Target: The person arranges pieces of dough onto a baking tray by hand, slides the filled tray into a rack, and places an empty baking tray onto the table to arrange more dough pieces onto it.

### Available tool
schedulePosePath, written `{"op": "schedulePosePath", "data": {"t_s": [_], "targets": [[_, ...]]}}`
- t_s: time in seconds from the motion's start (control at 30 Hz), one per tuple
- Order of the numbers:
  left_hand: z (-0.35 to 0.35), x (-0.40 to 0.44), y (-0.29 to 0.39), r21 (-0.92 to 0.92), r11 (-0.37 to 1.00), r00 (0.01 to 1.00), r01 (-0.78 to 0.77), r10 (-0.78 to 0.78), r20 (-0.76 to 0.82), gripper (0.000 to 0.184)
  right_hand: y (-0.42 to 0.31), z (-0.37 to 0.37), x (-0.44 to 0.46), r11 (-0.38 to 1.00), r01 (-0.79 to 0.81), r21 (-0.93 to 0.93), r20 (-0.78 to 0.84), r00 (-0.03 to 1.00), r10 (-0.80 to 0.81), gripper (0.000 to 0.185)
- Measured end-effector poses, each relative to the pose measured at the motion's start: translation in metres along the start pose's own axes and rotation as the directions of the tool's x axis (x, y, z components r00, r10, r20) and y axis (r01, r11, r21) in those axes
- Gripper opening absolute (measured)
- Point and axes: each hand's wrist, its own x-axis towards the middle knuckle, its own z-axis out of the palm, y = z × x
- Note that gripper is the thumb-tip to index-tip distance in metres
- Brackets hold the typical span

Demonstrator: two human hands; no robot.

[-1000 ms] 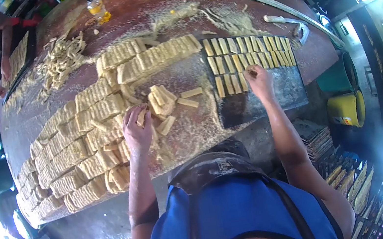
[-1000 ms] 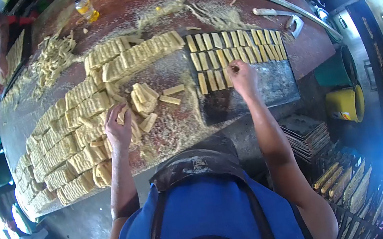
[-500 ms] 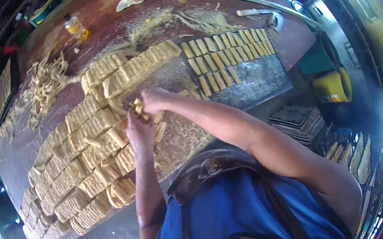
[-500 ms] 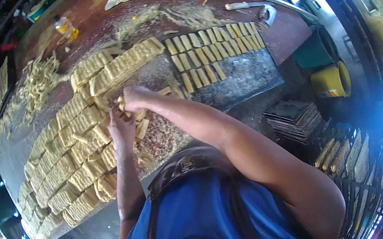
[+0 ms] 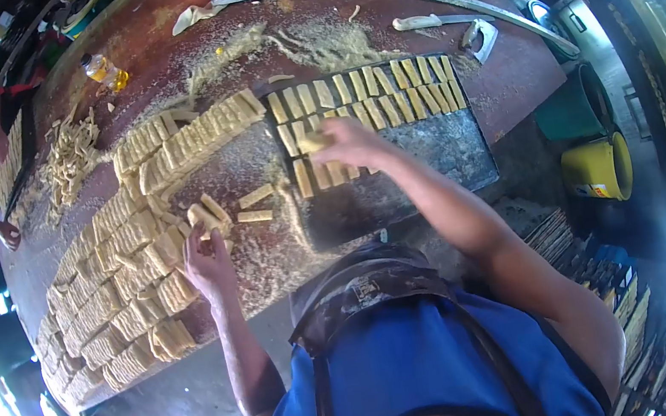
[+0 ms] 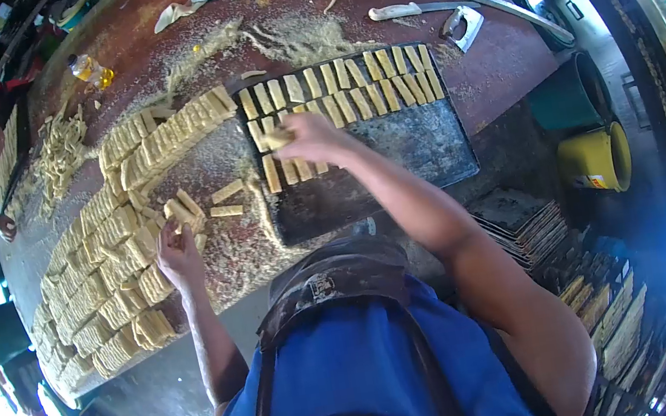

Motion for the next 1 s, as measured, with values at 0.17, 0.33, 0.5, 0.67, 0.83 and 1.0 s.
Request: {"op": "schedulePosePath", "data": {"t_s": [0.17,0.33,0.5,0.67,0.83,1.0], "targets": [[0.08,-0.018,0.063,-0.022,0.98,0.969,-0.198,0.199,0.144,0.028,0.074,-0.061,-0.038,0.963,-0.128,-0.236,-0.284,0.957,0.058,0.048],[0.165,-0.031,0.137,-0.025,0.847,0.748,-0.53,0.482,0.456,0.038,0.085,-0.054,-0.039,0.91,-0.224,-0.349,-0.411,0.909,0.066,0.053],[0.196,-0.041,0.167,-0.04,0.791,0.633,-0.61,0.517,0.576,0.045,0.097,-0.062,-0.054,0.923,-0.278,-0.265,-0.454,0.881,0.135,0.049],[0.2,-0.039,0.165,-0.028,0.745,0.606,-0.666,0.562,0.563,0.056,0.111,-0.064,-0.055,0.903,-0.361,-0.231,-0.545,0.817,0.187,0.043],[0.202,-0.036,0.166,-0.081,0.721,0.601,-0.688,0.629,0.493,0.054,0.111,-0.07,-0.06,0.911,-0.362,-0.197,-0.607,0.775,0.176,0.038],[0.217,-0.034,0.18,-0.07,0.647,0.495,-0.759,0.644,0.583,0.05,0.114,-0.08,-0.064,0.941,-0.172,-0.29,-0.607,0.794,-0.042,0.038]]}}
